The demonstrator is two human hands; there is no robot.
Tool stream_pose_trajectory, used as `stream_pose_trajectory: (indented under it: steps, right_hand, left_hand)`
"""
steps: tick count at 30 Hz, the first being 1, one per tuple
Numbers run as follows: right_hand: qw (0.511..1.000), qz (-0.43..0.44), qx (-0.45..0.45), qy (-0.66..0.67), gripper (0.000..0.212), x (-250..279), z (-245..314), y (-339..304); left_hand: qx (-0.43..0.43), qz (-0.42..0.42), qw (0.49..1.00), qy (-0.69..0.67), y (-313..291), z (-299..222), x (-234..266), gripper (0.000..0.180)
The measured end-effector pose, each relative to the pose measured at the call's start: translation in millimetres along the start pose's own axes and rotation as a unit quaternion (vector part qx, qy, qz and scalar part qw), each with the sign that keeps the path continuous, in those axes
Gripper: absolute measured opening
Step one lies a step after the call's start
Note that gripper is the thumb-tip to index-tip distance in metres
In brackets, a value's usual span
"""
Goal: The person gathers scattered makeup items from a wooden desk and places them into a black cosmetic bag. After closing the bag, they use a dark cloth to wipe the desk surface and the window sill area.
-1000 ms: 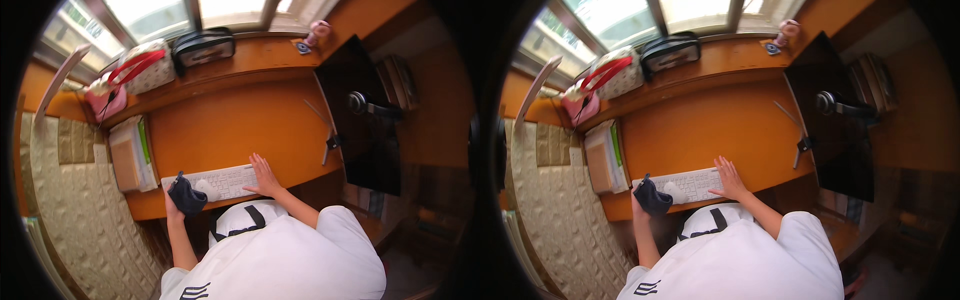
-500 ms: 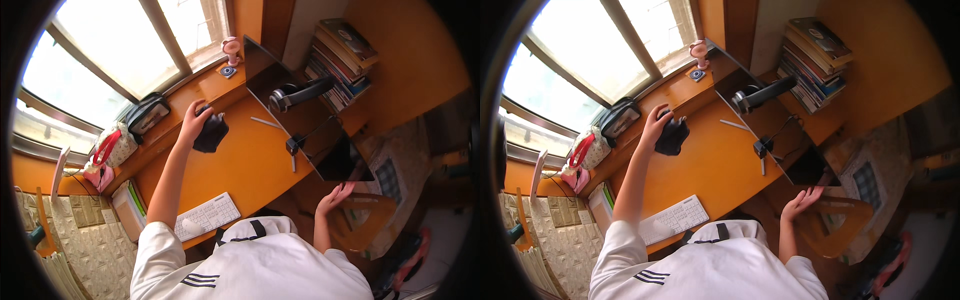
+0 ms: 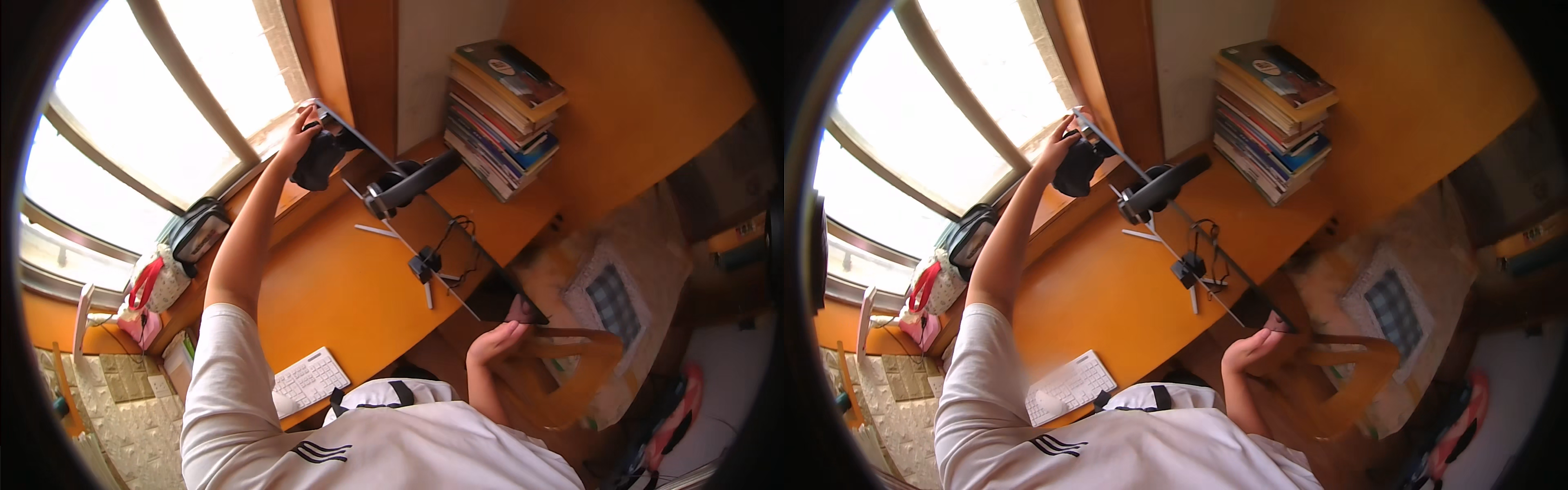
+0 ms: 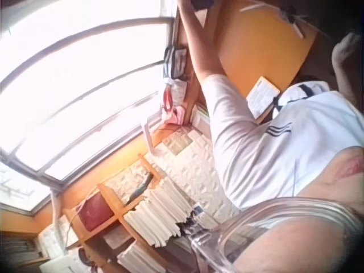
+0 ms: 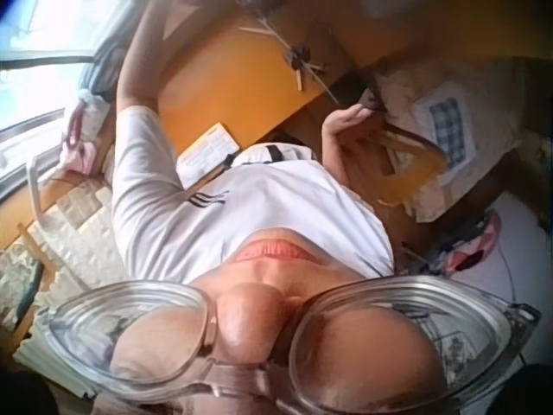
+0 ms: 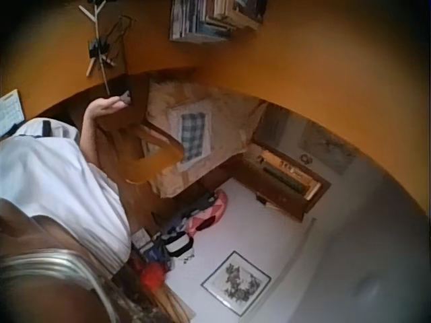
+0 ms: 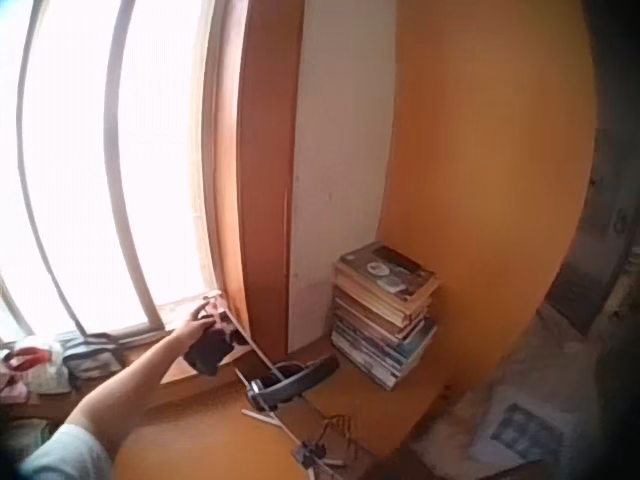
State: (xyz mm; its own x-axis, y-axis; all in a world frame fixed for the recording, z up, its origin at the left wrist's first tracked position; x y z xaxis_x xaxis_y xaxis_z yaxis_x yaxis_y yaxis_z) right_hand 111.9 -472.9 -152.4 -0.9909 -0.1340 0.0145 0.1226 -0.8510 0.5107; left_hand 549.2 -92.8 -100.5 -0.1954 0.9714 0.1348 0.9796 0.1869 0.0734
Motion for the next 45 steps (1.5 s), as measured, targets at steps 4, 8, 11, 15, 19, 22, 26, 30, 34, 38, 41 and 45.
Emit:
stream_pose_trajectory:
  steps: [4,8,11,15,19,22,26,30,34,38,41,45]
  right_hand:
    - [0.997,-0.026,-0.068,0.008,0.052,8.2,-31.6,0.7]
    - [0.994,-0.009,-0.108,0.01,0.053,4.6,-25.9,11.9]
    - [0.982,-0.003,-0.181,0.047,0.054,-2.0,-32.6,20.2]
    - [0.949,0.018,-0.245,0.199,0.056,-15.8,-61.9,13.9]
    - [0.927,0.08,-0.216,0.297,0.057,-29.8,-66.5,-2.1]
    - [0.913,0.111,-0.277,0.278,0.058,-53.0,-31.8,-33.2]
    - [0.883,0.182,-0.342,0.266,0.06,-92.2,29.8,-92.7]
    - [0.856,0.245,-0.343,0.3,0.054,-129.8,32.7,-164.3]
    - [0.803,0.324,-0.361,0.347,0.044,-169.4,87.5,-237.9]
    - [0.795,0.341,-0.355,0.354,0.032,-201.6,134.2,-300.4]
    - [0.792,0.362,-0.351,0.345,0.032,-208.5,176.6,-331.0]
    - [0.78,0.423,-0.29,0.359,0.047,-217.2,193.3,-338.6]
  left_hand:
    - [-0.022,0.026,0.999,0.038,10.8,5.0,-12.5,0.049]
    - [-0.043,-0.008,0.996,0.074,-6.7,1.2,-3.9,0.045]
    - [-0.066,-0.064,0.986,0.137,-31.3,2.6,39.2,0.048]
    - [-0.074,-0.155,0.978,0.121,-99.0,-3.3,104.3,0.044]
    - [-0.081,-0.235,0.962,0.114,-161.8,-7.5,173.7,0.031]
    - [-0.105,-0.304,0.941,0.109,-205.2,-11.5,235.6,0.032]
    - [-0.067,-0.4,0.89,0.209,-266.8,-6.4,337.1,0.031]
    - [-0.078,-0.477,0.851,0.208,-331.8,9.3,431.8,0.032]
    - [-0.035,-0.544,0.794,0.268,-398.7,31.3,518.6,0.033]
    - [-0.013,-0.595,0.756,0.271,-447.0,51.4,580.2,0.03]
    - [-0.031,-0.619,0.741,0.258,-470.5,59.8,606.0,0.028]
    - [-0.026,-0.619,0.745,0.249,-467.4,58.0,612.6,0.026]
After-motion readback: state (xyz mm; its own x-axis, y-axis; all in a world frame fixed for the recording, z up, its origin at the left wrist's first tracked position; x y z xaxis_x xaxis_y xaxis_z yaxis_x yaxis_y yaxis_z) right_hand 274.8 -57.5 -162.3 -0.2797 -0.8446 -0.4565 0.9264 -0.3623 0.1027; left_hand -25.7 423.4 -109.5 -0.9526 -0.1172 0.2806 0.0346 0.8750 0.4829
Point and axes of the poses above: each hand's wrist, its own y-axis towards the middle knuckle, its own x-axis out of the back of the hand, z = x × y, the point moved 4 cm from there along y, towards the middle knuckle, and after that the axes turned 15 degrees about -z, right-handed, at the moved point
